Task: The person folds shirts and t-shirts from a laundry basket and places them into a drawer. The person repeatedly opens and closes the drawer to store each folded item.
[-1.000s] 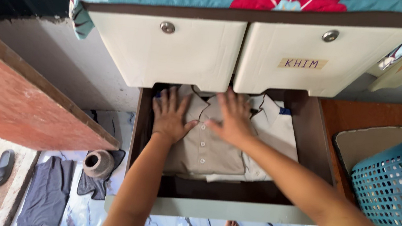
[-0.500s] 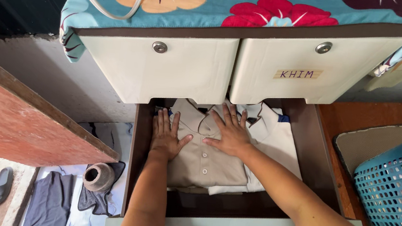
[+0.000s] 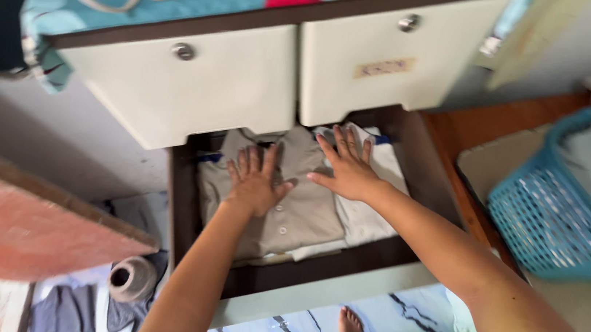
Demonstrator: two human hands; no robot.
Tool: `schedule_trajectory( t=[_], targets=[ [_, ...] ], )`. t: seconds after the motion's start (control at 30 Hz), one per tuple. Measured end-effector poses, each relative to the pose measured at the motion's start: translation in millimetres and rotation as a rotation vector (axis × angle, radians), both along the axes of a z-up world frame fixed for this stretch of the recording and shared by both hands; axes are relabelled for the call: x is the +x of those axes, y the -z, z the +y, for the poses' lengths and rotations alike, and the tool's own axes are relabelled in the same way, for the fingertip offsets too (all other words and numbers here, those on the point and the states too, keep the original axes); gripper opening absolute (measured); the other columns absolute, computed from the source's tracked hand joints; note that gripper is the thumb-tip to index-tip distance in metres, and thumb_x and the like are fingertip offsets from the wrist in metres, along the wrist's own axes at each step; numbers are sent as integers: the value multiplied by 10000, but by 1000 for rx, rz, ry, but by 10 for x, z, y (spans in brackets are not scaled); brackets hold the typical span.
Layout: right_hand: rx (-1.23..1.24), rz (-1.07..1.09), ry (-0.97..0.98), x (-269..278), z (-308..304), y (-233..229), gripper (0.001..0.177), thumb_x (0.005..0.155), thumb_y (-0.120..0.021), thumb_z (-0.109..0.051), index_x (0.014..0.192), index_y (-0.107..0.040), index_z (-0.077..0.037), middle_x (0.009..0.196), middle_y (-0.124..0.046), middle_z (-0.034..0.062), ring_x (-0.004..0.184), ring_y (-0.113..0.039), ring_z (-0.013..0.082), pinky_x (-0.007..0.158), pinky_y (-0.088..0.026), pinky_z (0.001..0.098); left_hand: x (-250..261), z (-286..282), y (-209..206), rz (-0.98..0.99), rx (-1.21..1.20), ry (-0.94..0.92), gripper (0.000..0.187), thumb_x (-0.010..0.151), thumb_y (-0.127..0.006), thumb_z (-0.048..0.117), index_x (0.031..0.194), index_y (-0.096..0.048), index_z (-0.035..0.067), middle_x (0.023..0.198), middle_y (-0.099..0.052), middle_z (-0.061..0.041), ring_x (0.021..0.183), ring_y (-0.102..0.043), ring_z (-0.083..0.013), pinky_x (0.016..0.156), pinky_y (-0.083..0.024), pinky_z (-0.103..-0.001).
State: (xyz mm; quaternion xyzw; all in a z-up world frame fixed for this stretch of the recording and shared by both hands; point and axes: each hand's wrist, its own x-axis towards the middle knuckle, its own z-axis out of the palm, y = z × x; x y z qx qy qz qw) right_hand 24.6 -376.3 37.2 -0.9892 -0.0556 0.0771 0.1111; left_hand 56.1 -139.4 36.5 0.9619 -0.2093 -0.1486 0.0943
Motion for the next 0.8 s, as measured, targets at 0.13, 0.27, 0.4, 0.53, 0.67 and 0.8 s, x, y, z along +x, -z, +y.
schedule_trajectory(
  t=[0.13,0.27,0.4,0.53,0.67,0.8],
  targets=[
    [-20,136,-6,-496,-289,-354,961,867,-582,-715,1595,-267,-172,1680,-148,196,1561,-41,425,1207,-67,652,-426,-360,-421,32,-130,317,927,940,-527,665,1640,-100,231,1711,-41,-200,1534,-52,-498,1211,-29,-661],
    [200,192,-207,-1460,-720,-792,1083,697,-807,-624,1529,-360,-96,1602,-338,164,1500,-277,336,1189,-236,471,-1048,187,-848,315,-87,691,1125,706,-782,670,1580,-240,214,1661,-241,-138,1558,-162,-368,1245,-69,-618],
    [191,161,-198,-2112,-846,-905,1071,522,-937,-436,1462,-533,-116,1532,-496,109,1378,-409,317,1117,-335,435,-1417,556,-1060,357,99,593,1111,689,-874,458,1584,-269,198,1647,-201,-133,1534,-139,-342,1225,-102,-601],
    [188,-219,-359,-2146,-965,-753,583,642,-935,-404,1077,-725,-78,1244,-702,74,1224,-606,279,1051,-442,437,-1413,623,-1080,109,69,729,845,675,-875,378,1416,-502,218,1660,-265,-79,1523,-131,-343,1221,-64,-639],
    [252,-419,-298,-1843,-1160,-707,600,672,-913,-414,1108,-727,-47,1167,-720,89,1142,-651,280,1002,-504,417,-1243,606,-994,-213,-120,656,837,660,-818,427,1415,-524,215,1580,-337,-99,1509,-208,-373,1169,-115,-677],
    [231,-606,-221,-1349,-1194,-717,582,693,-884,-405,1136,-736,-58,1210,-706,91,1193,-637,294,1036,-497,445,-968,661,-822,-596,-177,463,822,732,-742,536,1434,-505,180,1574,-331,-157,1488,-222,-426,1153,-148,-721]
  ],
)
